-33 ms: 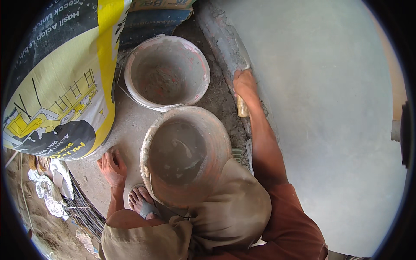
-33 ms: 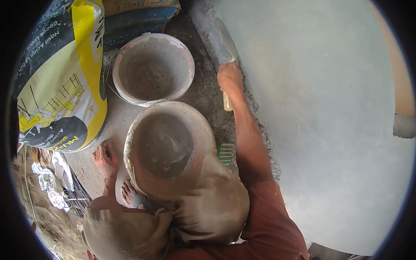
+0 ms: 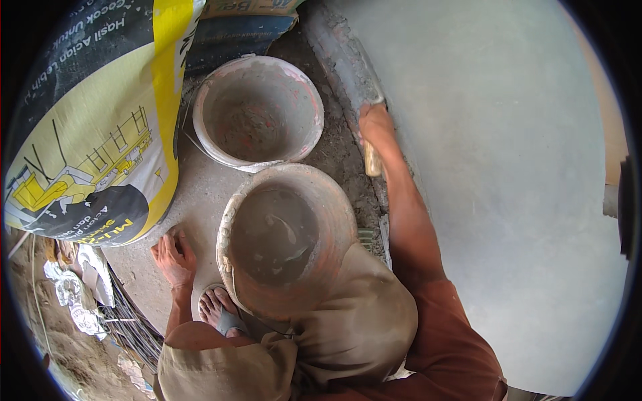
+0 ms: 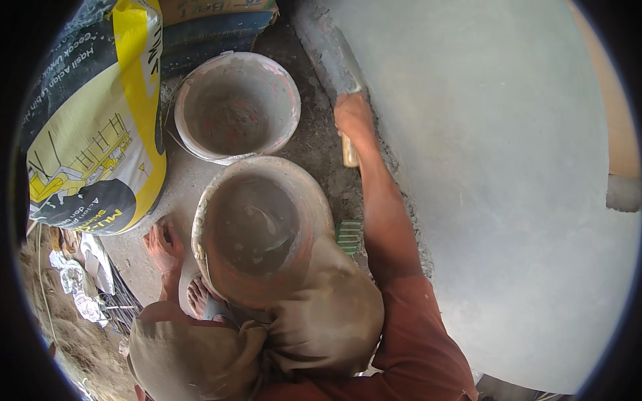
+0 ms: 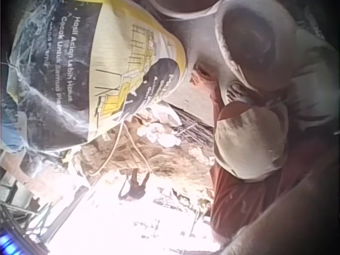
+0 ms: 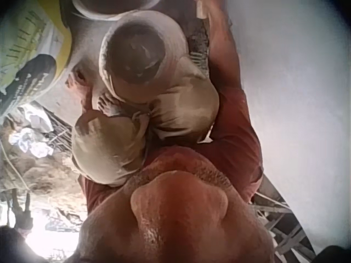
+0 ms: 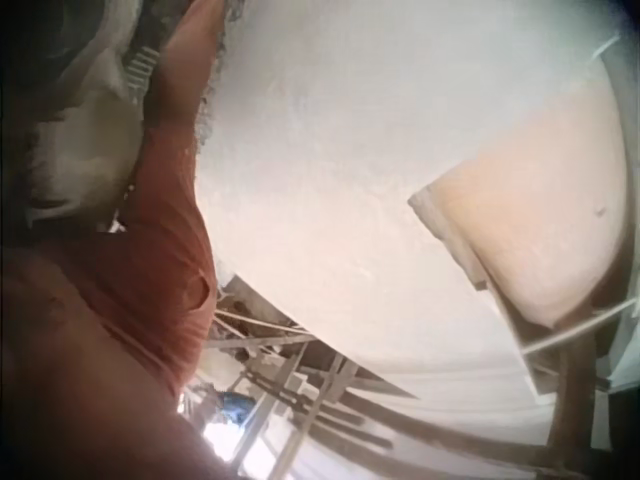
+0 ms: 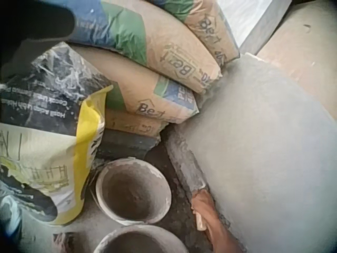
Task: The person positions a metal straightedge along the base of a wall, then applies and smooths plaster along the edge using a trowel.
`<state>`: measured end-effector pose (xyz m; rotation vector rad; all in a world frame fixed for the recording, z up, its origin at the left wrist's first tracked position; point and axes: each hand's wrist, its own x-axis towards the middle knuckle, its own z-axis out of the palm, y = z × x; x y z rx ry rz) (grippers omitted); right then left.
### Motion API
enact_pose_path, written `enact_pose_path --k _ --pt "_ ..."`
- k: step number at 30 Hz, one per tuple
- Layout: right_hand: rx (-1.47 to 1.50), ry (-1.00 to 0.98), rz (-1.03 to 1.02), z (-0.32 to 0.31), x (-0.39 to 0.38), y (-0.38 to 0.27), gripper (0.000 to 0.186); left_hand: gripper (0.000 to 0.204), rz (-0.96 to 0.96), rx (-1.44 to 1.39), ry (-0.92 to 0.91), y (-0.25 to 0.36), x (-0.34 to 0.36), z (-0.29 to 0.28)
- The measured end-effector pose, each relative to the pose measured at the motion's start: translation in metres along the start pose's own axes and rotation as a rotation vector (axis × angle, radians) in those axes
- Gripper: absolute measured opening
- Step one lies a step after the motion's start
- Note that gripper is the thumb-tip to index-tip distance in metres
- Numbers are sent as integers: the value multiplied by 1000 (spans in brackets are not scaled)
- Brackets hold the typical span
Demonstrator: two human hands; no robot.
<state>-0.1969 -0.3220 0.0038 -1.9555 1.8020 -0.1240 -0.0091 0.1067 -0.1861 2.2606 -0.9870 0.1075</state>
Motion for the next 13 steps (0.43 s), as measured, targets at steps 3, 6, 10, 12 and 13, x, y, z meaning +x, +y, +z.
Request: enact_pose_path --k 3,6,10,12,13 --pt "178 -52 9 3 26 -20 42 6 -5 -8 -2 -1 -3 3" --pt "262 -141 -4 16 17 -33 38 9 -22 4 -17 -13 -12 4" --pt "138 -43 -21 20 8 -33 41 11 -33 -15 -26 -10 -4 2" --pt "112 44 -23 18 11 -30 41 12 -32 -5 -37 -11 -5 1" --pt "86 65 -10 15 14 -28 40 13 -32 -9 -36 -11 -7 1"
